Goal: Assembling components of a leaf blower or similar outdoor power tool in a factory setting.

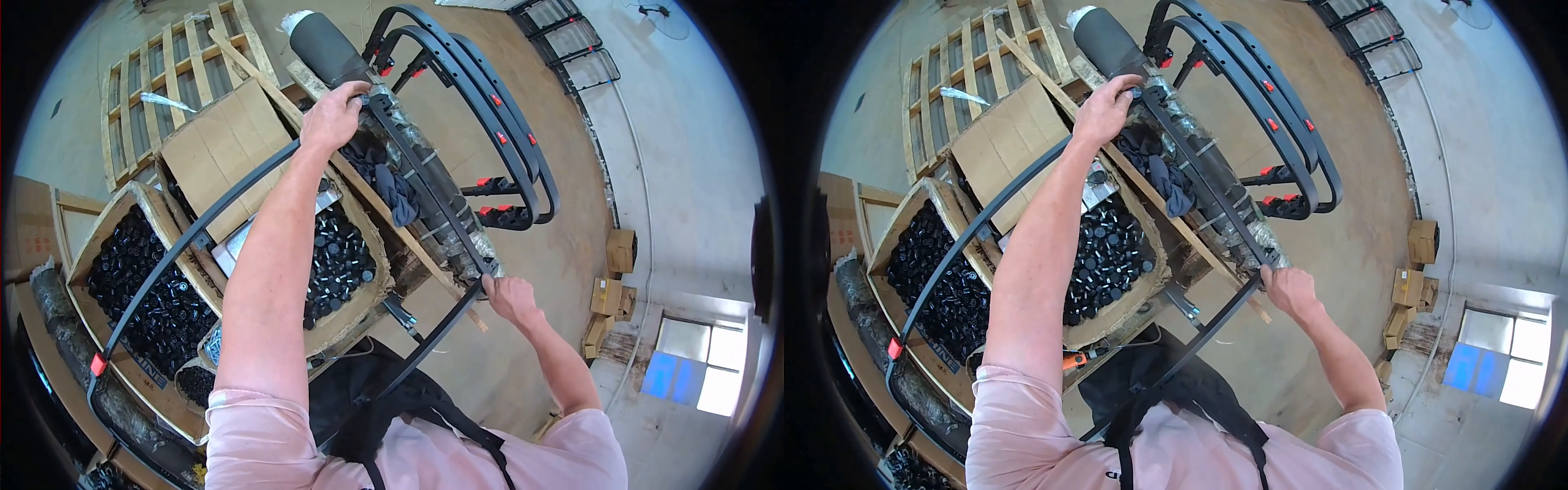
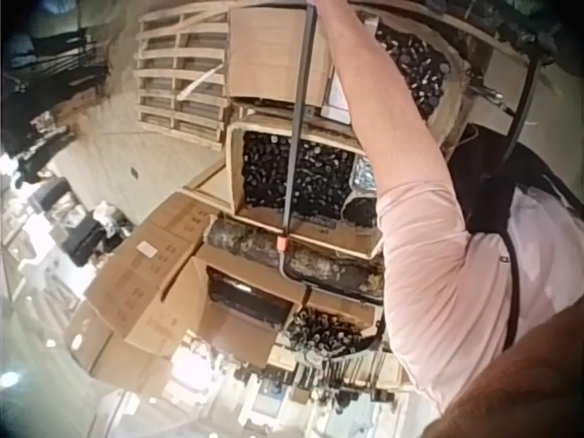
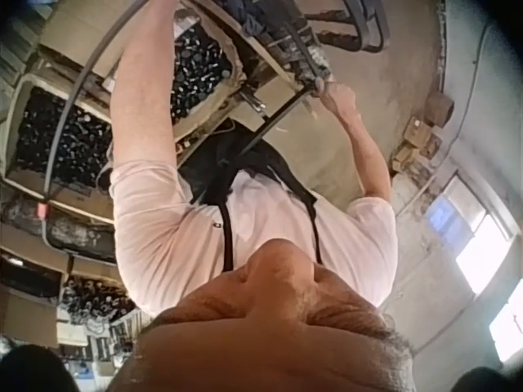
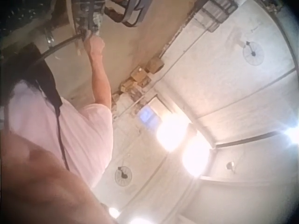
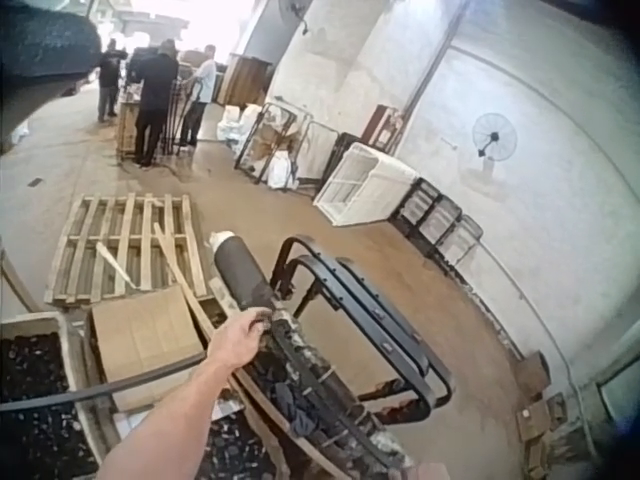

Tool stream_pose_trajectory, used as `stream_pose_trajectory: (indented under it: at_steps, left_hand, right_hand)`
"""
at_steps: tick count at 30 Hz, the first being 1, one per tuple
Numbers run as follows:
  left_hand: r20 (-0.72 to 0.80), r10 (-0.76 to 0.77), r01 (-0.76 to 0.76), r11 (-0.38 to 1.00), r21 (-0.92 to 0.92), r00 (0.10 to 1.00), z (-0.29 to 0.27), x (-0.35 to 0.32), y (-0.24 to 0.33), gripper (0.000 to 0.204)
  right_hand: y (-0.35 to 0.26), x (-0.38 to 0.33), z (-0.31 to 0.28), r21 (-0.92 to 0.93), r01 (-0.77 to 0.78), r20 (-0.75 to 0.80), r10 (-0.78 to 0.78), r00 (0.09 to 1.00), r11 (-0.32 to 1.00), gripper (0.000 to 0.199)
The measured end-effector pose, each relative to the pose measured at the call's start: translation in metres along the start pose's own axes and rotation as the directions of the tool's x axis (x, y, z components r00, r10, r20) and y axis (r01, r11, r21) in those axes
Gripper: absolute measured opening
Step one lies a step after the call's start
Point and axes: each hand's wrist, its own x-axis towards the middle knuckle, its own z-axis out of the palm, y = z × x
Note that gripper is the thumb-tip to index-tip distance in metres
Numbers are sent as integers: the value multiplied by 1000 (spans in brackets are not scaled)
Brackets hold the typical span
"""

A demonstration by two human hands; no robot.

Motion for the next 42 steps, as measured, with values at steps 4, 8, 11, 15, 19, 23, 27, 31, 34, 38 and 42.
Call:
stream_pose_trajectory:
  at_steps: [4,8,11,15,19,23,27,31,34,38,42]
  left_hand:
    - [60,-117,114,992,54,991,2,-4,20,37]
    - [77,-16,2,984,178,997,2,-4,22,39]
    - [10,122,-122,979,163,992,-2,-1,-1,42]
    - [80,48,-48,999,-3,996,-2,3,3,53]
    - [34,-21,19,996,83,999,-2,8,20,78]
    - [65,53,-73,925,374,996,-24,13,32,77]
    - [-185,-46,91,965,246,982,-92,21,-41,81]
    - [-183,240,-150,904,401,953,-46,19,5,85]
    - [5,396,-324,745,583,918,-12,4,36,81]
    - [-308,-2,167,843,511,951,-90,18,-19,66]
    - [-338,131,92,815,571,932,-87,15,-7,56]
  right_hand:
    - [-6,-15,-10,156,-157,18,156,988,975,46]
    - [2,-13,2,247,-158,-50,175,983,956,54]
    - [-14,-17,-10,264,-116,-130,154,980,958,56]
    - [-3,-8,12,141,-109,-143,129,981,984,53]
    - [-5,-6,23,78,-81,-221,96,970,994,56]
    - [4,-11,24,93,-115,-251,135,959,989,59]
    - [-9,-7,15,181,-109,-252,154,955,977,62]
    - [-4,-9,16,234,-129,-183,174,968,964,64]
    - [1,-11,22,231,-102,-277,166,946,967,61]
    - [1,-13,26,171,-27,-400,94,912,985,56]
    - [7,-15,24,101,68,-424,-19,905,993,49]
